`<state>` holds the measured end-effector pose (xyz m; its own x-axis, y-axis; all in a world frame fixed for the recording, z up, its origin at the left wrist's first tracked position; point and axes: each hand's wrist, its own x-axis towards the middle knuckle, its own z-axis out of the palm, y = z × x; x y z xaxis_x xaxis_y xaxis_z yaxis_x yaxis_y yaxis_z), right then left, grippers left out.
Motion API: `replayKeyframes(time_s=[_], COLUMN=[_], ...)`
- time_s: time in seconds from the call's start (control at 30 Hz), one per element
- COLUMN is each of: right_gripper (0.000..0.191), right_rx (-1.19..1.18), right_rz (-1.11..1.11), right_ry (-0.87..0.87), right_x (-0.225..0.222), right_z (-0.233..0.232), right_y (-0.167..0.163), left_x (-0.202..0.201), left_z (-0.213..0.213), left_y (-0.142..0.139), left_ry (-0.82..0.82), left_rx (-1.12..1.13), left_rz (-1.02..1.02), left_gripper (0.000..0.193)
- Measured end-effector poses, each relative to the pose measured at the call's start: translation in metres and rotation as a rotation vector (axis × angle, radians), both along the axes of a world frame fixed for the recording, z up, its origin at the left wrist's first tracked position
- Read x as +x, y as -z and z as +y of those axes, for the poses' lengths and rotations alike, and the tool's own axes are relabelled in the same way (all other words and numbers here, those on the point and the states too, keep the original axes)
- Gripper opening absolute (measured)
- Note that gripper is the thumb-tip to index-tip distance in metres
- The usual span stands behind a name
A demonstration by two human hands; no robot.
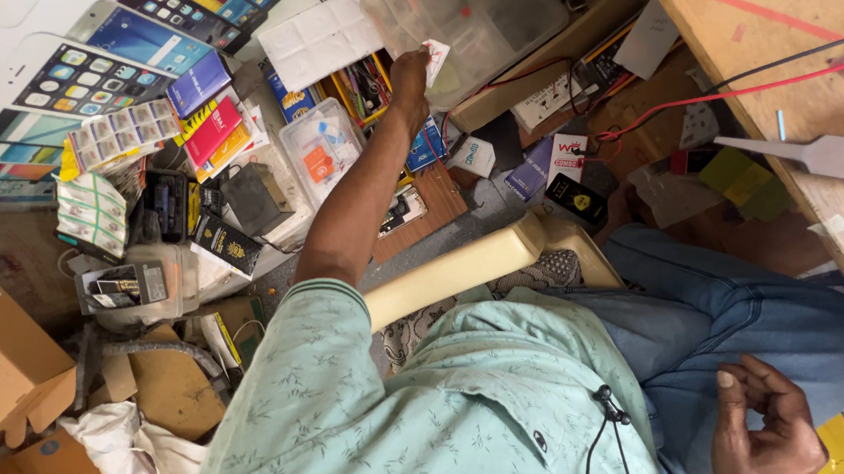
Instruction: The person works on a disassembled mobile phone, using a syringe to apply liquid to the circuit board and a yellow tool to scrape or clean components. They then handle a separate phone, removing the back cover and battery, and inspecting the interior.
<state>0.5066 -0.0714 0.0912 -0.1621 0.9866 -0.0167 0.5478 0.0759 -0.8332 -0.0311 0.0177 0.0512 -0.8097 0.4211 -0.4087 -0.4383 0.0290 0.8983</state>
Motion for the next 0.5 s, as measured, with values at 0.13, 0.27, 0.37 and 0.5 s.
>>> replayKeyframes(time_s=[0.13,0.27,0.37,0.5], right_gripper=[0.02,0.018,0.018,0.018], right_rx=[0.012,0.007,0.002,-0.005], right_rz=[0.019,0.008,-0.047,-0.052], right_ry=[-0.016,-0.042,-0.03,-0.036], right_x=[-0.001,-0.004,-0.004,-0.003], right_z=[0.002,0.004,0.004,-0.001], right_y=[0.001,0.003,0.003,0.003], left_x=[-0.003,-0.011,-0.018,-0.023], left_z=[0.001,-0.005,-0.011,-0.016], left_y=[-0.004,-0.002,-0.001,-0.008], left_ry=[-0.089,-0.174,-0.014,0.207], left_rx=[-0.074,0.121,0.257,-0.007], left_rz=[-0.042,-0.2,-0.219,-0.082], left_gripper=[0.024,0.026,0.032,0.028])
